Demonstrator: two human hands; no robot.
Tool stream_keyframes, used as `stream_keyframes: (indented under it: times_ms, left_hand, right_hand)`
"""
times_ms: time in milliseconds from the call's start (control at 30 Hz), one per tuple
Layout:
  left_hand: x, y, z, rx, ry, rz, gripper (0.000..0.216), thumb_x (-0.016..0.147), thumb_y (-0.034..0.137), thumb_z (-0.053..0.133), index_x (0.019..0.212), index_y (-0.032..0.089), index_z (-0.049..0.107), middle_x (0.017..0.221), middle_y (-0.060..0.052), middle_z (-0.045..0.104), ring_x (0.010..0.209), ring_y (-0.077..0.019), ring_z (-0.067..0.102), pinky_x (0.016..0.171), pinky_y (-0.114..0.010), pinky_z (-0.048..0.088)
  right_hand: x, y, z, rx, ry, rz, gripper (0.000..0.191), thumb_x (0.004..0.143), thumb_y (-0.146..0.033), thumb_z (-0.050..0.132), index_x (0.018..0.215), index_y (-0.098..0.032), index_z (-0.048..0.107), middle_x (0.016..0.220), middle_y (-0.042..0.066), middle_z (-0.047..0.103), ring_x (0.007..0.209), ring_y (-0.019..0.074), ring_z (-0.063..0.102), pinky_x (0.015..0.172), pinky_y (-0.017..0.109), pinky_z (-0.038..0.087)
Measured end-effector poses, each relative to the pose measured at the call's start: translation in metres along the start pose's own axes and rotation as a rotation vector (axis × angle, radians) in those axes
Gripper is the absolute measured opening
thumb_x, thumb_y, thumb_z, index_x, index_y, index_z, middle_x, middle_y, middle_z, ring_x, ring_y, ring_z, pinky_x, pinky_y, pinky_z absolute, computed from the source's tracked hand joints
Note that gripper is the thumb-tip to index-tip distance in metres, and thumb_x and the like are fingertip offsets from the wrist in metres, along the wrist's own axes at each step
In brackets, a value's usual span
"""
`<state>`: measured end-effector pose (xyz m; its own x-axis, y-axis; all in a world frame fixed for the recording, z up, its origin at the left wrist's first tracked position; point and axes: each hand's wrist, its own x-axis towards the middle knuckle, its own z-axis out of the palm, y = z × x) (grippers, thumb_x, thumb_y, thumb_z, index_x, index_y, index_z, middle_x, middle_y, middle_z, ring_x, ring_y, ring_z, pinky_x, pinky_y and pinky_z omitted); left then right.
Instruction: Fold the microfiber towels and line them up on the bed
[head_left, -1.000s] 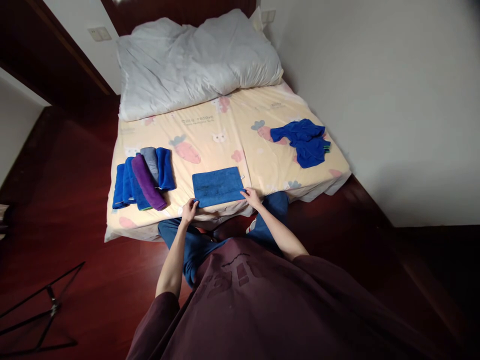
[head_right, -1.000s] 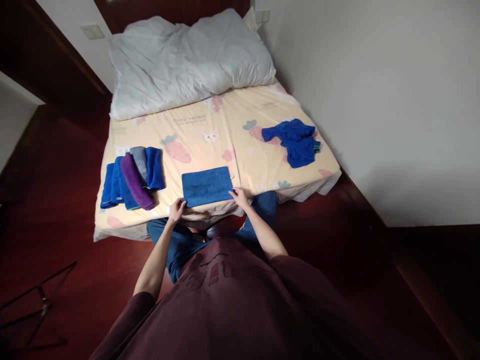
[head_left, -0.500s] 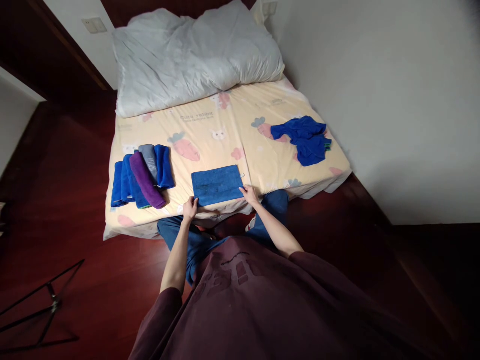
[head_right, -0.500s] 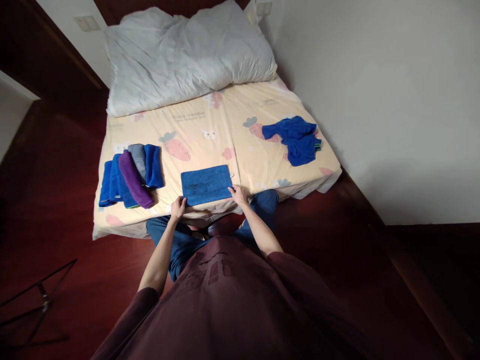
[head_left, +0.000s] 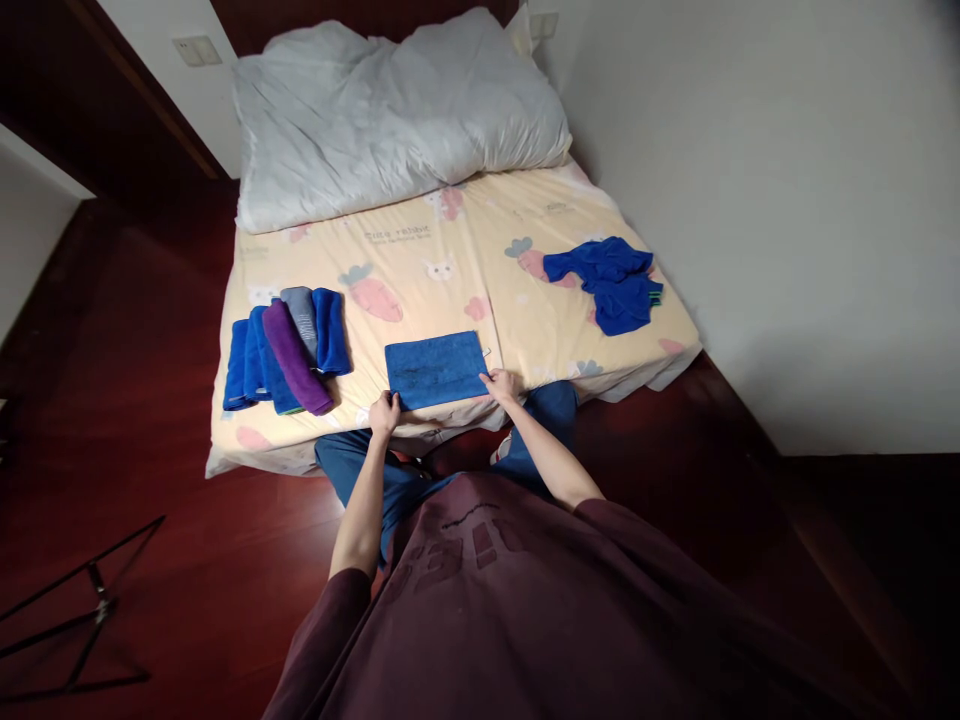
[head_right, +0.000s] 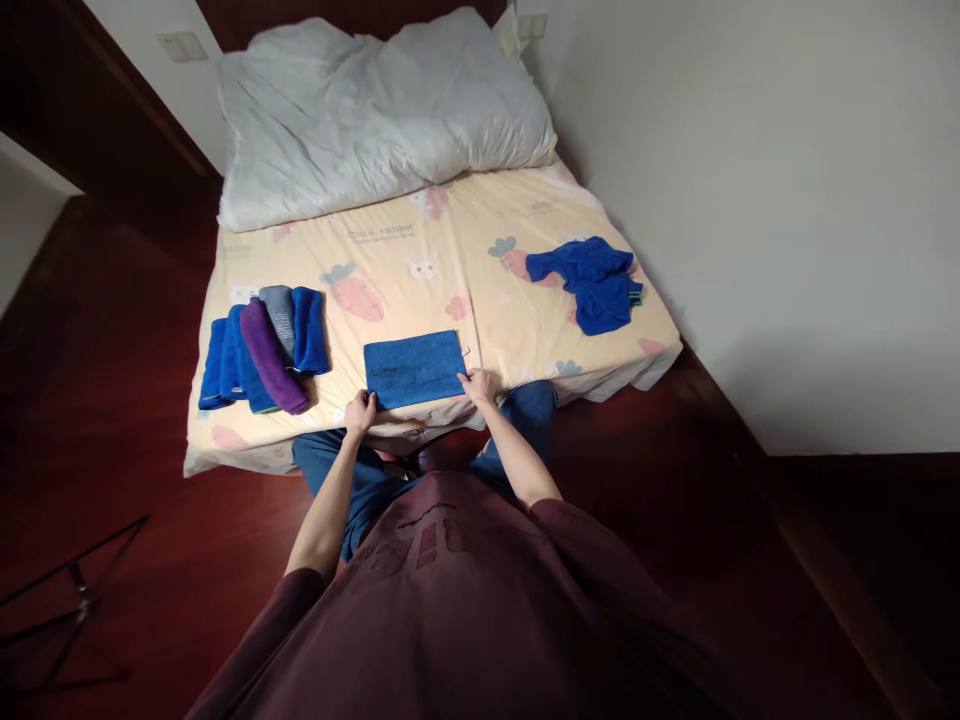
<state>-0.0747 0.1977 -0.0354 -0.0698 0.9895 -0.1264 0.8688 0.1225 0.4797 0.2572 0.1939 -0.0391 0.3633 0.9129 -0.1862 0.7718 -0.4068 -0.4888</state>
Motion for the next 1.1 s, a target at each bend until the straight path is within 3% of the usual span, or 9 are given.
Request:
stream_keyframes:
  times_ms: [333,633,867,967,1100]
  left_hand:
    - [-0.005,0.003,-0.003,-0.100,0.042,-0.060,0.034,0.100,0.043,0.049,0.114,0.018,0.068,0.109,-0.016,0.077,0.104,-0.0292,0.072,0.089,-0.037,0.053]
    - [-0.020,0.009,0.004,-0.068,0.150,-0.048,0.041,0.103,0.044,0.043,0.120,0.018,0.070,0.110,-0.017,0.076,0.102,-0.0291,0.072,0.088,-0.036,0.053]
    - [-0.021,0.019,0.001,-0.021,0.167,-0.041,0.036,0.102,0.040,0.045,0.120,0.017,0.067,0.112,-0.017,0.071,0.109,-0.0305,0.068,0.092,-0.039,0.052]
    - [-0.032,0.005,-0.008,0.020,0.189,-0.058,0.038,0.102,0.039,0.044,0.127,0.017,0.063,0.117,-0.018,0.065,0.114,-0.0312,0.064,0.092,-0.039,0.053]
    - [-0.061,-0.039,-0.023,0.062,0.166,-0.099,0.041,0.102,0.033,0.039,0.135,0.017,0.058,0.123,-0.020,0.060,0.118,-0.0333,0.061,0.092,-0.043,0.055]
  right_hand:
    - [0.002,0.002,0.000,0.030,0.014,0.083,0.027,0.089,-0.050,0.071,0.095,-0.026,0.082,0.098,0.007,0.081,0.093,0.0221,0.076,0.078,0.026,0.053]
    - [-0.008,-0.010,-0.004,0.009,0.022,0.184,0.033,0.091,-0.053,0.067,0.102,-0.025,0.081,0.102,0.013,0.080,0.100,0.0274,0.075,0.085,0.034,0.054]
    - [-0.001,-0.019,-0.006,-0.100,0.016,0.111,0.041,0.094,-0.055,0.066,0.100,-0.017,0.080,0.101,0.022,0.077,0.099,0.0322,0.075,0.086,0.039,0.054]
    - [0.001,-0.009,-0.020,-0.143,-0.005,0.066,0.039,0.093,-0.053,0.067,0.104,-0.017,0.078,0.104,0.022,0.076,0.101,0.0342,0.074,0.085,0.040,0.055]
    - [-0.012,0.035,-0.045,-0.079,0.060,-0.010,0.023,0.097,-0.039,0.062,0.107,-0.022,0.075,0.103,0.013,0.078,0.098,0.0288,0.074,0.085,0.036,0.056]
